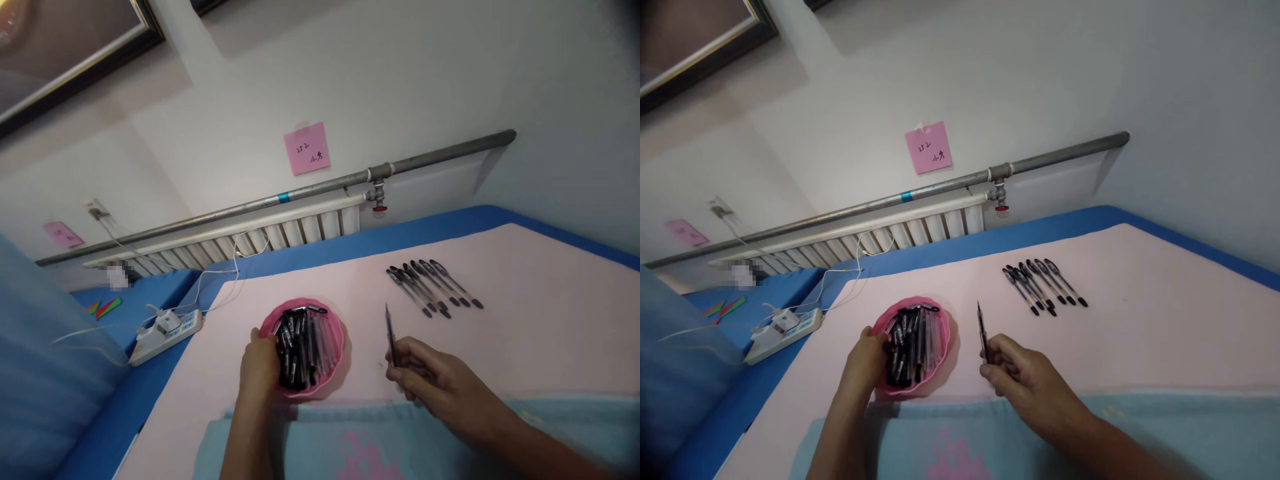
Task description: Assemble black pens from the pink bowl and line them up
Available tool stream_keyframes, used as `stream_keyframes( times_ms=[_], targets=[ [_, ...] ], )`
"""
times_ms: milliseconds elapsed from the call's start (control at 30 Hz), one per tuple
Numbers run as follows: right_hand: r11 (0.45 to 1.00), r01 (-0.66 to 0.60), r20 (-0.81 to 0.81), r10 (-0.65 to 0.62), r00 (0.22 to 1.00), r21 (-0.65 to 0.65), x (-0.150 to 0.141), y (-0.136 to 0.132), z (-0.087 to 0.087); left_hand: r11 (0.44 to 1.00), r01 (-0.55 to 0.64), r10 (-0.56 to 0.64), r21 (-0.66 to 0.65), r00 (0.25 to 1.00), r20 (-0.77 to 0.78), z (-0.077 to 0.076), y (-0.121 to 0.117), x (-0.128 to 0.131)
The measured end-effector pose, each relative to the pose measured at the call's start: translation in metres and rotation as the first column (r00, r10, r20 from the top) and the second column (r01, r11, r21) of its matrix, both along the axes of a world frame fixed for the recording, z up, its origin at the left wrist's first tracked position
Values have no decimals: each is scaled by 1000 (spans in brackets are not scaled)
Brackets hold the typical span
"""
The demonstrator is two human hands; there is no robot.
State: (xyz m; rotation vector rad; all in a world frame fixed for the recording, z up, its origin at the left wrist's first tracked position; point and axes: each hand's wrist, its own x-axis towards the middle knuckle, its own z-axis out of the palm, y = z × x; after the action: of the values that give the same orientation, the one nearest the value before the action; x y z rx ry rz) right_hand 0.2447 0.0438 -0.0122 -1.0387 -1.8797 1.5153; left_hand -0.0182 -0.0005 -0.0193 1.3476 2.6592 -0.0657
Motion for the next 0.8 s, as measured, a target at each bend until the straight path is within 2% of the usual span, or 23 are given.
stream_keyframes(
  times_ms=[200,267,333,400,433,467,533,600,667,800],
  targets=[
    [1000,3,-2,-3,1000,20,1,1,0,1000,13,-13,6,1000,10,0,-2,-5],
    [1000,9,-14,-9,1000,14,1,2,-1,999,12,-12,48,1000,-3,3,-5,-7],
    [1000,17,-23,-17,1000,9,1,2,-1,977,10,-15,213,1000,24,6,-7,-7],
    [1000,25,-22,-25,999,7,1,3,-1,900,-24,-74,436,975,207,9,-8,-4],
    [1000,28,-20,-28,999,6,1,3,-1,851,-71,-138,520,926,352,10,-9,0],
    [1000,30,-19,-30,999,6,1,3,-1,817,-131,-209,561,840,500,11,-9,4],
    [999,32,-23,-32,999,3,1,3,-1,786,-238,-325,570,625,710,13,-9,13],
    [999,35,-43,-35,998,-10,1,3,0,773,-300,-382,559,483,788,14,-9,23],
    [997,42,-75,-46,996,-59,1,2,2,771,-342,-405,538,390,827,16,-9,32],
    [974,57,-245,-111,963,-219,1,1,4,822,-370,-399,433,169,901,17,-9,53]
  ],
)
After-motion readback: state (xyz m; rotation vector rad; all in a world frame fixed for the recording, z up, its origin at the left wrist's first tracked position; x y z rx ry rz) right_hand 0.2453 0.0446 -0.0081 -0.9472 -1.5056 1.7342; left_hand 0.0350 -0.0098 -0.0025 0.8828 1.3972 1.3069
